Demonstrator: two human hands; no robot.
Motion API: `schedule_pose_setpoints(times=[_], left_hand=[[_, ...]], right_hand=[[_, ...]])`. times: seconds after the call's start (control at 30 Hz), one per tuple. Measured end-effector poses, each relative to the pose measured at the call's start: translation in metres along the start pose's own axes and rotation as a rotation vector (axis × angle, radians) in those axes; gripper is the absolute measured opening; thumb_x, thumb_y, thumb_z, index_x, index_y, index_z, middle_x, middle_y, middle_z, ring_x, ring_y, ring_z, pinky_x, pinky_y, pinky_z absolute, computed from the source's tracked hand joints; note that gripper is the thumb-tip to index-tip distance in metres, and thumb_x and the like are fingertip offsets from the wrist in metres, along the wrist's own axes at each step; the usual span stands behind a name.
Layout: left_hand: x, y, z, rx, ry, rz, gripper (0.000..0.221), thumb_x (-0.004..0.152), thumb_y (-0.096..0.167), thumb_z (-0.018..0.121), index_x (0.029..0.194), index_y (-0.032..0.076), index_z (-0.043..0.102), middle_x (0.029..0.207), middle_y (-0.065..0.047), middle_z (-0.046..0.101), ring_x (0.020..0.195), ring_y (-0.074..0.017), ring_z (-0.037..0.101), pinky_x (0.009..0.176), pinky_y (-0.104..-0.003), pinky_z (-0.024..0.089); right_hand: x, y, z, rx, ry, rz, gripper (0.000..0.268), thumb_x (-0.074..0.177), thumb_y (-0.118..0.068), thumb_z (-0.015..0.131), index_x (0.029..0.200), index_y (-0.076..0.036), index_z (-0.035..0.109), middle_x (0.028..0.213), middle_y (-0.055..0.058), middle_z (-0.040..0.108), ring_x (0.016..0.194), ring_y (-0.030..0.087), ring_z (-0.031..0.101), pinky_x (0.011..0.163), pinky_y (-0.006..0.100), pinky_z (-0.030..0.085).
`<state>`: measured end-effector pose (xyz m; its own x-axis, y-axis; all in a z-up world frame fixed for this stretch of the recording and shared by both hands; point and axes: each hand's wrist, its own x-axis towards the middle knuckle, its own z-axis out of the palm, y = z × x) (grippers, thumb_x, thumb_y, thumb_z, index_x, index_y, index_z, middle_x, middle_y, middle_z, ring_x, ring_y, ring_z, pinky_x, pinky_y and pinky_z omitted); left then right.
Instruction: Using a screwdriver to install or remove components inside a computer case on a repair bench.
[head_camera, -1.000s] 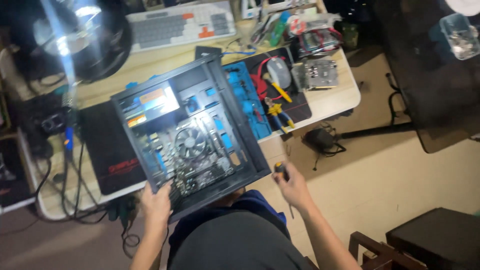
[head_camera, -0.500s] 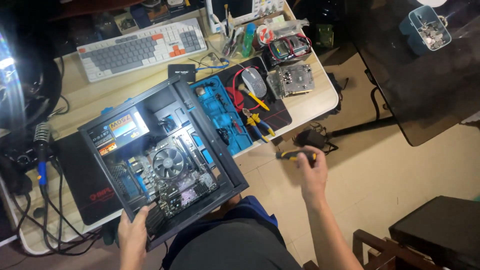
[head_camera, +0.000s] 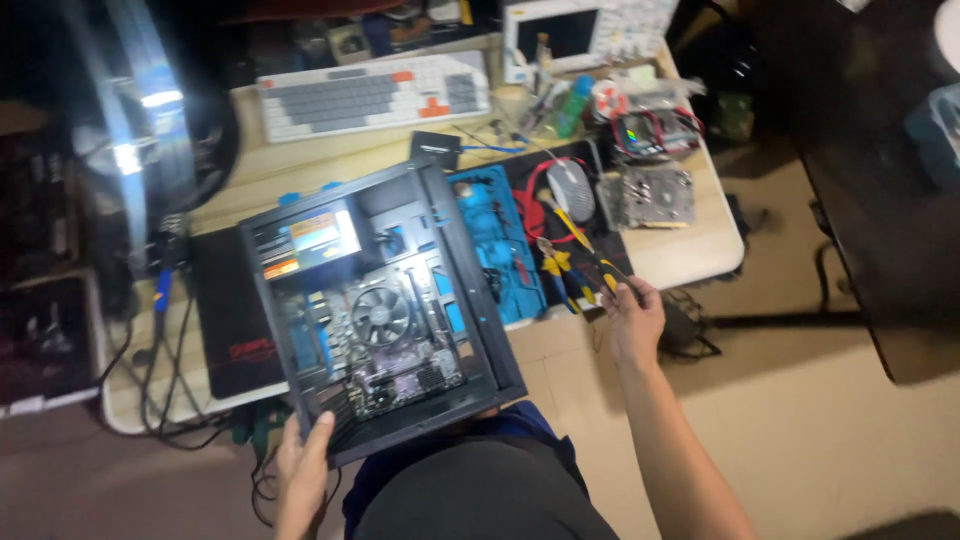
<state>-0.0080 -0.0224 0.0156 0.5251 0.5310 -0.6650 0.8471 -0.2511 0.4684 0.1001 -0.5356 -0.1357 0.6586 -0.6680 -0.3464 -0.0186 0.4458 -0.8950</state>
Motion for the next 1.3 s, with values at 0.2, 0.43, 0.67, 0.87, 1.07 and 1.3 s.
schedule_pose_setpoints(times=[0.2, 0.43, 0.67, 0.87, 1.07, 1.3], left_hand=[[-0.026, 0.016, -0.001, -0.104, -0.056, -0.088, 0.07, 0.101, 0.051, 0.063, 0.163, 0.018, 0.058, 0.155, -0.008, 0.066, 0.146, -0.0307, 0.058, 0.118, -0.045, 0.041], [-0.037, 0.014, -0.004, -0.156, -0.07, -0.109, 0.081, 0.094, 0.052, 0.067, 0.167, 0.022, 0.053, 0.162, -0.007, 0.062, 0.15, -0.029, 0.057, 0.122, -0.046, 0.043], [-0.027, -0.005, -0.006, -0.256, -0.151, -0.048, 0.071, 0.095, 0.041, 0.073, 0.159, 0.013, 0.061, 0.141, -0.008, 0.075, 0.13, -0.0242, 0.068, 0.112, -0.038, 0.047], [-0.019, -0.002, -0.014, -0.113, -0.206, 0.016, 0.057, 0.097, 0.037, 0.071, 0.151, 0.016, 0.069, 0.135, -0.005, 0.08, 0.125, -0.0215, 0.074, 0.111, -0.034, 0.049], [-0.024, 0.011, -0.02, 0.054, -0.188, 0.016, 0.053, 0.098, 0.039, 0.068, 0.146, 0.018, 0.072, 0.135, -0.007, 0.08, 0.129, -0.026, 0.074, 0.11, -0.039, 0.051], [-0.014, 0.005, -0.02, 0.16, -0.171, 0.093, 0.047, 0.096, 0.042, 0.068, 0.134, 0.017, 0.077, 0.12, -0.008, 0.084, 0.118, -0.0282, 0.076, 0.103, -0.038, 0.05]], right_hand=[[0.005, -0.023, 0.043, -0.315, -0.02, -0.013, 0.033, 0.098, -0.007, 0.075, 0.129, -0.005, 0.063, 0.128, 0.016, 0.068, 0.095, 0.021, 0.075, 0.089, 0.027, 0.067], [0.023, -0.008, 0.027, -1.138, -0.379, -0.491, 0.029, 0.099, -0.006, 0.071, 0.126, -0.014, 0.076, 0.141, 0.01, 0.067, 0.136, 0.03, 0.065, 0.118, 0.043, 0.048], [-0.011, -0.029, 0.034, -1.178, -0.382, -0.555, 0.035, 0.1, -0.013, 0.074, 0.135, -0.012, 0.075, 0.151, 0.012, 0.064, 0.143, 0.032, 0.06, 0.116, 0.05, 0.05], [-0.085, 0.021, -0.003, -1.129, -0.548, -0.74, 0.015, 0.1, 0.001, 0.063, 0.104, -0.01, 0.073, 0.098, 0.009, 0.071, 0.095, 0.027, 0.066, 0.086, 0.041, 0.051], [-0.162, 0.108, -0.088, -1.222, -0.493, 0.132, 0.024, 0.1, -0.038, 0.066, 0.101, -0.016, 0.076, 0.099, 0.007, 0.089, 0.09, 0.017, 0.077, 0.086, 0.039, 0.057], [-0.168, 0.124, -0.176, -1.354, -0.323, 0.505, 0.037, 0.09, -0.037, 0.072, 0.117, -0.018, 0.087, 0.118, 0.006, 0.09, 0.117, 0.027, 0.081, 0.101, 0.039, 0.057]])
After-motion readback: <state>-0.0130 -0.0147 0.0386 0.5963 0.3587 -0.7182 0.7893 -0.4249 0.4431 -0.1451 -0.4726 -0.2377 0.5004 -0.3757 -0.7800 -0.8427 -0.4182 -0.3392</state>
